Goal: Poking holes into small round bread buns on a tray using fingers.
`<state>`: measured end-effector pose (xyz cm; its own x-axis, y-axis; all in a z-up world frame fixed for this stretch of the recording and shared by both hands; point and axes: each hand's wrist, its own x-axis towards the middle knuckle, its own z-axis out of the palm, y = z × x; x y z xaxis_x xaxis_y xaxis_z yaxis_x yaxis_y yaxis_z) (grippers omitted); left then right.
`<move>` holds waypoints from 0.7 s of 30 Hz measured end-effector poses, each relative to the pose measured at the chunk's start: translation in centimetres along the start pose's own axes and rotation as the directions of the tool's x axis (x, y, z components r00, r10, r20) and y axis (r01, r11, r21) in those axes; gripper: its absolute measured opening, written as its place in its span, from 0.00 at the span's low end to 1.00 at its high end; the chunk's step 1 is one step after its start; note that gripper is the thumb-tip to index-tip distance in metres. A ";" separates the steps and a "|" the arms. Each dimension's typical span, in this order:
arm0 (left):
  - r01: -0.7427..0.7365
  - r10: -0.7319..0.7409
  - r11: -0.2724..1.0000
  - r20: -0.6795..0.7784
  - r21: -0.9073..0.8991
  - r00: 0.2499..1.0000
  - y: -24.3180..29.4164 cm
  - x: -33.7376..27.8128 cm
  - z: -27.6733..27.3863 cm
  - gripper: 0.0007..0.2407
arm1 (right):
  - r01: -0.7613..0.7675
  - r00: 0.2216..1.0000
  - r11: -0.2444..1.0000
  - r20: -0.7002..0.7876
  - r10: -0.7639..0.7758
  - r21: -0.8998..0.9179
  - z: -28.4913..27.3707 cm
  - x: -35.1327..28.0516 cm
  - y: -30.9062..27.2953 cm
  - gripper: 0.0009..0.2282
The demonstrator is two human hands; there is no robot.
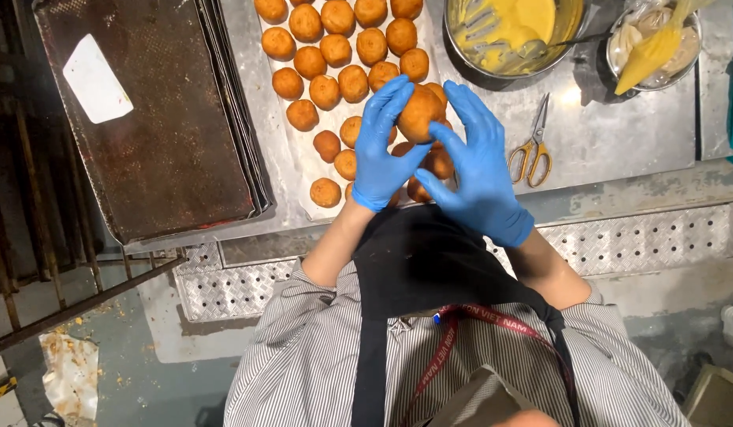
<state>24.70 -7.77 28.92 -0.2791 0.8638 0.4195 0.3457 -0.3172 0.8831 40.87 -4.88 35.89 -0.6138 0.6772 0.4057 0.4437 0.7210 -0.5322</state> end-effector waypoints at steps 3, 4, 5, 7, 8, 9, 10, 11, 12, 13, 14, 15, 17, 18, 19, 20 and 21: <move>-0.001 0.003 0.999 0.034 -0.041 0.999 0.4 0.2 -0.4 0.32 | -0.025 0.998 0.979 0.069 0.011 0.204 0.5 -0.2 1.0 0.22; -0.015 0.015 1.000 0.003 -0.020 1.000 0.6 0.3 -0.5 0.31 | -0.008 0.999 0.997 0.042 0.005 0.073 0.6 -0.2 1.2 0.19; -0.035 0.035 0.999 -0.027 0.002 0.999 0.7 0.6 -0.5 0.30 | 0.009 1.000 0.998 0.012 -0.008 -0.062 0.7 -0.1 1.4 0.17; -0.055 0.055 0.998 -0.028 0.014 0.998 0.3 0.1 -0.1 0.30 | -0.016 1.000 0.988 0.017 0.019 -0.152 1.0 -0.6 2.4 0.16; -0.072 0.073 0.997 -0.028 0.024 0.997 0.1 -0.1 0.1 0.31 | -0.043 0.999 0.969 0.022 0.050 -0.242 1.2 -0.8 2.9 0.17; -0.073 0.074 0.997 -0.033 0.025 0.997 0.1 -0.1 0.2 0.31 | -0.037 0.999 0.970 0.024 0.044 -0.242 1.0 -0.4 2.3 0.17; -0.056 0.056 0.998 -0.031 0.000 0.998 0.0 -0.2 0.2 0.29 | -0.011 0.999 0.996 0.049 0.015 -0.083 0.8 0.0 1.8 0.16; -0.043 0.042 0.999 -0.027 -0.024 0.999 -0.2 -0.1 0.1 0.28 | 0.014 0.998 0.997 0.065 -0.019 0.078 0.7 0.6 1.3 0.16; -0.048 0.047 0.999 -0.031 -0.021 0.998 -0.4 0.2 0.0 0.28 | 0.020 0.998 0.997 0.062 -0.025 0.079 0.7 0.8 2.0 0.16; -0.065 0.065 0.998 -0.024 -0.003 0.998 -0.4 -0.1 -0.2 0.28 | 0.015 0.997 0.999 0.072 -0.013 -0.033 0.6 0.5 2.5 0.17; -0.083 0.083 0.996 -0.016 0.014 0.996 -0.4 -0.4 -0.3 0.29 | 0.012 0.997 0.989 0.081 0.000 -0.144 0.6 0.2 3.0 0.19; -0.074 0.074 0.997 -0.018 0.020 0.997 -0.8 -0.7 -0.2 0.29 | 0.011 0.996 0.991 0.088 0.001 -0.136 1.1 0.1 3.2 0.19; -0.080 0.080 0.996 -0.011 0.031 0.997 -1.6 -0.9 0.0 0.30 | 0.000 0.995 0.983 0.097 0.018 -0.184 2.0 0.2 3.7 0.21; -0.079 0.080 0.996 -0.016 0.037 0.997 -2.9 -1.3 -0.4 0.30 | 0.007 0.995 0.984 0.099 0.011 -0.179 2.0 0.2 4.1 0.21; -0.075 0.078 0.992 -0.028 0.105 0.997 -4.2 -1.6 -0.7 0.29 | -0.037 0.980 0.999 0.195 0.036 -0.001 2.1 0.1 4.6 0.20; -0.069 0.077 0.983 -0.040 0.171 0.996 -5.6 -2.0 -1.0 0.28 | -0.096 0.955 0.981 0.293 0.042 0.171 2.2 0.1 5.0 0.23; -0.062 0.070 0.983 -0.044 0.176 0.997 -7.0 -2.2 -2.7 0.28 | -0.096 0.953 0.980 0.299 0.039 0.176 1.4 -0.3 4.9 0.23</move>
<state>20.43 -8.49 22.41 -0.2931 0.8213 0.4893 0.5142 -0.2960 0.8050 42.31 -1.72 32.08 -0.7633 0.6300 0.1433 0.3783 0.6156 -0.6913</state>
